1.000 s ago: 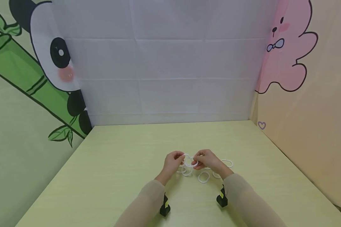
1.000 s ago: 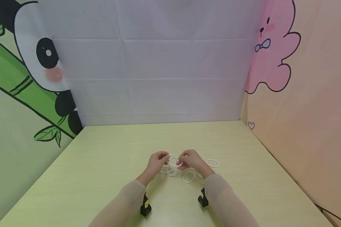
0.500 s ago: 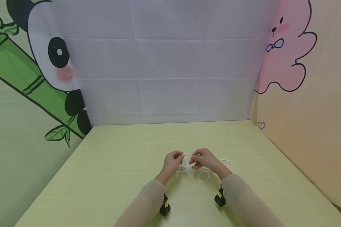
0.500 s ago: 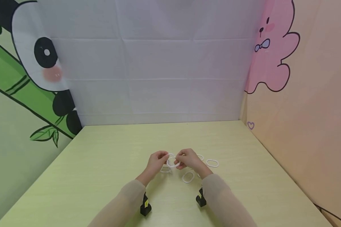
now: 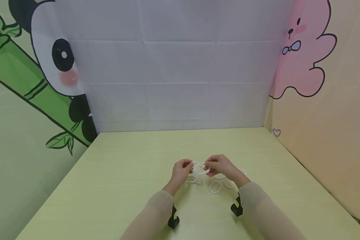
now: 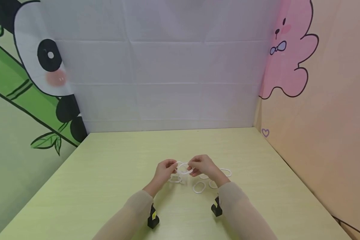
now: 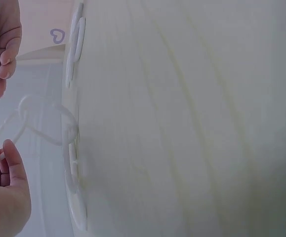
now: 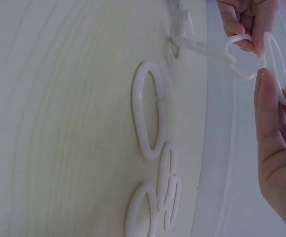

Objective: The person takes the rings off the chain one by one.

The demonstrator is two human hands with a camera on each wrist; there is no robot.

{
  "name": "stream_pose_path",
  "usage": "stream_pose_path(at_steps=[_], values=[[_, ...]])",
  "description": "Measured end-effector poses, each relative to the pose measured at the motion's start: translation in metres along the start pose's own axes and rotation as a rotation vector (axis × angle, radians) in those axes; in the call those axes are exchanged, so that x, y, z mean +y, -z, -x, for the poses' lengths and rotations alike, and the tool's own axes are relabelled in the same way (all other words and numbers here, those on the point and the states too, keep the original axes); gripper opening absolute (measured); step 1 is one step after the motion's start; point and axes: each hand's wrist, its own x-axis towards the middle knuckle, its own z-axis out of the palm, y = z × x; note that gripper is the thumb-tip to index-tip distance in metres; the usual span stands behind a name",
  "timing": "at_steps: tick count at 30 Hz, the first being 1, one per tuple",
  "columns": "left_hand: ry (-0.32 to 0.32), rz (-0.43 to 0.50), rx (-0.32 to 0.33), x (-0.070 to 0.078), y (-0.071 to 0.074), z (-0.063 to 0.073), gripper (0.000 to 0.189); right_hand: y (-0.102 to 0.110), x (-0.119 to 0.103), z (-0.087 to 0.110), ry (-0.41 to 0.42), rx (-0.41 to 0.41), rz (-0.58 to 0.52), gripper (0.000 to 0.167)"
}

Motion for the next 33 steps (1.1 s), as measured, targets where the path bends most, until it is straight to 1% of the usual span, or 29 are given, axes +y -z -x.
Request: stream_pose_path(at_steps=[6,7,12,18,29,33], values=[[0.008,0.008,-0.001,0.001,0.001,0.001,0.016,0.012,-0.006,0.007,-0.001,0.036,-0.009,0.024],[0.014,0.012,-0.002,-0.004,0.000,-0.002,0.015,0.015,-0.006,0.008,0.001,0.042,-0.012,0.023],[0.030,0.015,-0.010,-0.003,-0.001,-0.001,0.016,0.026,0.000,0.009,-0.010,0.072,-0.007,0.024],[0.022,0.029,-0.023,-0.005,-0.002,-0.002,0.017,0.038,0.002,0.014,-0.019,0.085,0.000,0.024],[0.028,0.031,-0.024,-0.003,0.002,0.002,0.017,0.050,0.000,0.025,-0.046,0.120,0.005,0.024],[0.019,0.034,-0.025,-0.003,0.002,0.002,0.018,0.055,0.002,0.028,-0.039,0.119,0.013,0.023]])
